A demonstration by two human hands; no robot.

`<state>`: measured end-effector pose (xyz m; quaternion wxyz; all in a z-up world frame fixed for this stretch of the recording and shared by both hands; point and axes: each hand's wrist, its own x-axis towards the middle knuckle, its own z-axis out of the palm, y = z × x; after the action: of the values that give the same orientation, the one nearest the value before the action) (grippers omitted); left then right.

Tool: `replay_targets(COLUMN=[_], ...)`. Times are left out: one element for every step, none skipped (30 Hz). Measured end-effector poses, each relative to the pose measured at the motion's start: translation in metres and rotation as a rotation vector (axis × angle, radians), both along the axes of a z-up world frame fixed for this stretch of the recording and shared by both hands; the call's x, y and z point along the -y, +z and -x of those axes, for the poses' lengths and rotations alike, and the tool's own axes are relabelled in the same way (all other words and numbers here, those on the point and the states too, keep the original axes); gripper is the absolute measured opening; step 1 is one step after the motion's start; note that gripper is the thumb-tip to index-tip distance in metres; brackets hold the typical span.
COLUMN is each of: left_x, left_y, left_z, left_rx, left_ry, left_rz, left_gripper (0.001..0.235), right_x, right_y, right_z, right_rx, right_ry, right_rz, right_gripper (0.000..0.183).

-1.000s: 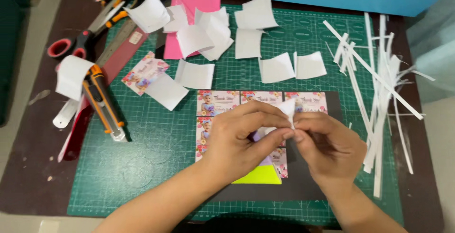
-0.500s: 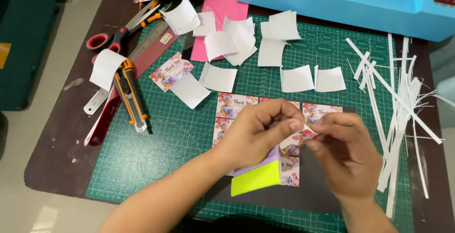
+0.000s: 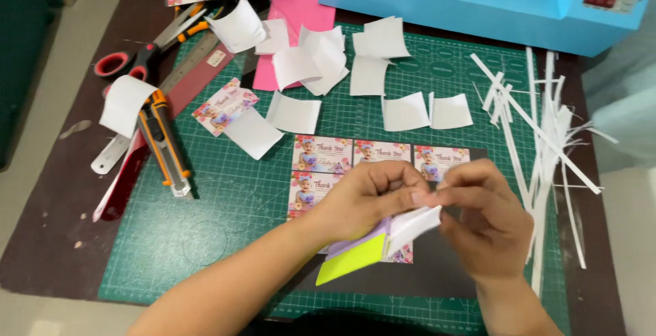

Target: The person assembles small thank-you cards by peeling off backing paper from adhesive strips and pressing each card onto a dark backing sheet. They use a plastic scraper to smooth the cards and repeat the process for multiple cards.

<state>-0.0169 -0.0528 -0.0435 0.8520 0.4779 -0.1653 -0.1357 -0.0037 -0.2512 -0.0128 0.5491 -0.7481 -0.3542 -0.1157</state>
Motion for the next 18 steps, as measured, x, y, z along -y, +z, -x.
replay_targets(left_x=[0.001,0.001,0.000,-0.004,-0.008,-0.013,-0.012,-0.012,-0.010,-0.003,0.004,0.012,0.015,0.018,0.021,0.017,0.013,0.009], left_y=[0.000,0.000,0.000,0.005,0.011,0.016,0.019,0.023,0.026,0.019,0.013,0.006,-0.001,-0.008,-0.014,-0.012,-0.010,-0.007], left_z=[-0.002,-0.004,-0.007,-0.008,-0.009,-0.010,-0.007,-0.005,-0.003,0.000,0.002,0.004,0.010,0.015,0.021,0.027,0.032,0.038], left_rx=[0.001,-0.025,-0.050,-0.046,-0.082,-0.117,-0.119,-0.112,-0.104,-0.106,-0.064,-0.020,-0.027,0.038,0.102,0.094,0.068,0.041], left_ry=[-0.011,0.042,0.099,0.090,0.180,0.267,0.259,0.288,0.318,0.310,0.285,0.260,0.254,0.231,0.199,0.186,0.111,0.037], left_rz=[0.006,-0.033,-0.075,-0.073,-0.330,-0.587,-0.586,-0.769,-0.946,-0.940,-1.012,-1.082,-1.079,-1.116,-1.155,-1.155,-1.108,-1.059], left_gripper=[0.014,0.015,0.016,0.016,0.017,0.023,0.023,0.026,0.029,0.029,0.028,0.028,0.028,0.027,0.028,0.028,0.027,0.027], right_x=[0.005,0.010,0.014,0.022,0.030,0.038,0.049,0.059,0.071,0.071,0.071,0.071,0.063,0.055,0.047,0.048,0.048,0.049], right_y=[0.006,0.012,0.018,0.020,0.021,0.021,0.013,0.005,-0.003,-0.004,-0.004,-0.005,0.000,0.005,0.009,0.007,0.004,0.002], right_z=[-0.001,-0.003,-0.005,-0.011,-0.016,-0.022,-0.029,-0.037,-0.045,-0.048,-0.052,-0.057,-0.057,-0.058,-0.057,-0.060,-0.061,-0.063], right_rx=[0.001,-0.108,-0.215,-0.210,-0.401,-0.591,-0.593,-0.720,-0.846,-0.849,-1.002,-1.148,-1.156,-1.179,-1.203,-1.218,-1.200,-1.180], right_ry=[-0.011,0.007,0.029,0.021,0.088,0.153,0.144,0.116,0.087,0.079,-0.078,-0.235,-0.237,-0.317,-0.396,-0.398,-0.384,-0.368], right_rz=[0.006,-0.055,-0.121,-0.120,-0.218,-0.321,-0.321,-0.245,-0.164,-0.160,0.012,0.191,0.195,0.373,0.548,0.548,0.618,0.687], right_gripper=[0.019,0.012,0.014,0.014,0.016,0.021,0.021,0.021,0.021,0.021,0.021,0.022,0.022,0.023,0.028,0.028,0.028,0.028])
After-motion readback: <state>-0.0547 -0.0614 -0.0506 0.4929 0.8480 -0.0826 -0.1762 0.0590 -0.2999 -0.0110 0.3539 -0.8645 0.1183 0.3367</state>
